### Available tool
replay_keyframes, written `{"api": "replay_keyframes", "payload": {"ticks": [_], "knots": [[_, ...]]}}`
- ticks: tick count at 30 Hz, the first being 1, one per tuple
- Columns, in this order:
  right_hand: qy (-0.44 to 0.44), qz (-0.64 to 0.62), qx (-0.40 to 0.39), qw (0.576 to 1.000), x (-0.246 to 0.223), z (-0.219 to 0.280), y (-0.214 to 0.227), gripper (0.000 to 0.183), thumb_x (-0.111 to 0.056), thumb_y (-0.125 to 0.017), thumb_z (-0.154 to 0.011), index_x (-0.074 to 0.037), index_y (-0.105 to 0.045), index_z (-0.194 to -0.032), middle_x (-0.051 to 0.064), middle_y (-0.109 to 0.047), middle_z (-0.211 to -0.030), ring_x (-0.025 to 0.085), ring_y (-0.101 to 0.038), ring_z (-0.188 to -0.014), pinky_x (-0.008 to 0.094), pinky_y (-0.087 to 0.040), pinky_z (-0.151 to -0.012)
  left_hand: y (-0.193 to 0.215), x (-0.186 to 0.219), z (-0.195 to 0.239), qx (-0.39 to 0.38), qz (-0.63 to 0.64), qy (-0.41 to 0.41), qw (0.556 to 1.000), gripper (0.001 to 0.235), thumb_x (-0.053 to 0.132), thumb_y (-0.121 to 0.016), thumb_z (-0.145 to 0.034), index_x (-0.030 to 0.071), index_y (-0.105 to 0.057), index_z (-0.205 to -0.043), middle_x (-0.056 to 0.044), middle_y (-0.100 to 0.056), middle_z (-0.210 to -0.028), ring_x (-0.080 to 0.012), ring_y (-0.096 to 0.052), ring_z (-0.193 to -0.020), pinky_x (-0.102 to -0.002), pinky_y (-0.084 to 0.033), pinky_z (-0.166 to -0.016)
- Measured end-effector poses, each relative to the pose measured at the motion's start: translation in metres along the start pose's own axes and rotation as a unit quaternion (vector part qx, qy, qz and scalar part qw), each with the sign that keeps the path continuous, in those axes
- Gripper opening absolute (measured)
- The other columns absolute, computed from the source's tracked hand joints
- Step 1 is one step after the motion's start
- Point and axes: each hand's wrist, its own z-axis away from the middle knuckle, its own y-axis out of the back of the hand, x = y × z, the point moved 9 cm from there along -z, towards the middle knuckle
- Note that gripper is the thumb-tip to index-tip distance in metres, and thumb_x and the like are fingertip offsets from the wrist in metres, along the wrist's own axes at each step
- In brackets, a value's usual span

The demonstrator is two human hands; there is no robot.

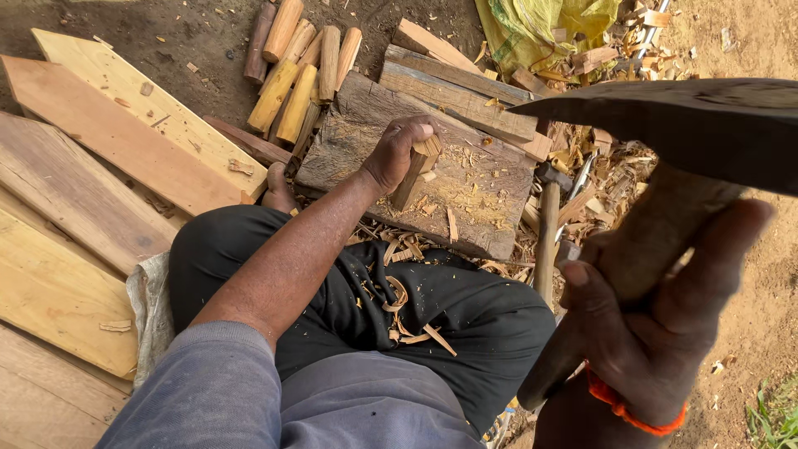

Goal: The person sits cross-legged on the ground and uses a hammer and chisel to carve a small wooden dowel. They repeatedly strike the chisel to remove wood shavings and shape the dowel, working on a wooden block placed between their legs.

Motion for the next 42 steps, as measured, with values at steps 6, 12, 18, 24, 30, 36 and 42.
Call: {"api": "replay_keyframes", "payload": {"ticks": [6,12,18,24,30,36,42], "knots": [[0.019,0.13,-0.219,0.967,0.044,-0.018,-0.101,0.093,0.021,-0.066,-0.085,-0.004,-0.022,-0.163,0.026,-0.043,-0.16,0.033,-0.05,-0.136,0.041,-0.042,-0.107,0.001,0.002,-0.002,0.022,0.044,-0.029,0.998,0.03,0.031,-0.053,-0.093,0.003,-0.064,-0.09,-0.007,-0.06,-0.084,-0.017,-0.058,-0.08,-0.035,-0.052,-0.078],[-0.075,0.045,-0.108,0.99,0.051,0.007,-0.03,0.092,0.011,-0.068,-0.094,-0.008,-0.022,-0.171,0.014,-0.062,-0.128,0.014,-0.058,-0.099,0.028,-0.052,-0.078,-0.004,-0.005,0.002,0.008,0.032,0.011,0.999,0.032,0.036,-0.052,-0.087,0.006,-0.064,-0.089,-0.008,-0.063,-0.08,-0.0185,-0.063,-0.073,-0.036,-0.056,-0.066],[0.042,0.003,-0.091,0.995,-0.003,-0.006,-0.035,0.09,0.01,-0.068,-0.101,-0.017,-0.017,-0.17,0.013,-0.066,-0.123,0.012,-0.061,-0.095,0.026,-0.053,-0.083,-0.001,-0.003,0.001,-0.002,-0.006,-0.022,1.0,0.037,0.04,-0.053,-0.091,0.005,-0.065,-0.09,-0.009,-0.061,-0.079,-0.0188,-0.061,-0.074,-0.036,-0.055,-0.068],[-0.105,0.111,-0.213,0.965,0.089,-0.005,-0.101,0.086,0.008,-0.067,-0.089,-0.006,-0.026,-0.164,0.017,-0.054,-0.157,0.018,-0.063,-0.122,0.03,-0.05,-0.101,0.008,0.007,-0.004,0.049,-0.056,-0.081,0.994,0.042,0.039,-0.052,-0.097,0.001,-0.07,-0.095,-0.009,-0.064,-0.088,-0.0173,-0.06,-0.087,-0.034,-0.052,-0.082],[-0.033,-0.02,0.016,0.999,0.01,0.006,-0.012,0.096,0.017,-0.06,-0.087,-0.01,-0.011,-0.164,0.017,-0.045,-0.161,0.011,-0.059,-0.097,0.03,-0.055,-0.083,0.012,-0.003,-0.006,0.037,-0.062,-0.055,0.996,0.041,0.042,-0.049,-0.092,0.004,-0.066,-0.091,-0.008,-0.064,-0.081,-0.016,-0.061,-0.078,-0.035,-0.052,-0.075],[0.001,0.137,-0.208,0.968,0.059,0.0,-0.106,0.089,0.016,-0.066,-0.085,-0.005,-0.026,-0.162,0.023,-0.045,-0.157,0.033,-0.05,-0.14,0.036,-0.046,-0.106,0.012,-0.004,-0.003,0.073,-0.074,-0.055,0.993,0.043,0.044,-0.048,-0.094,0.004,-0.065,-0.089,-0.007,-0.061,-0.081,-0.0161,-0.06,-0.078,-0.036,-0.052,-0.074],[-0.098,0.135,-0.139,0.976,0.082,0.019,-0.053,0.09,0.01,-0.07,-0.09,-0.01,-0.025,-0.166,0.024,-0.061,-0.12,0.015,-0.057,-0.094,0.029,-0.051,-0.083,0.01,-0.015,-0.002,0.051,-0.01,-0.029,0.998,0.041,0.043,-0.05,-0.091,0.005,-0.065,-0.09,-0.009,-0.066,-0.081,-0.0191,-0.065,-0.077,-0.038,-0.056,-0.07]]}}
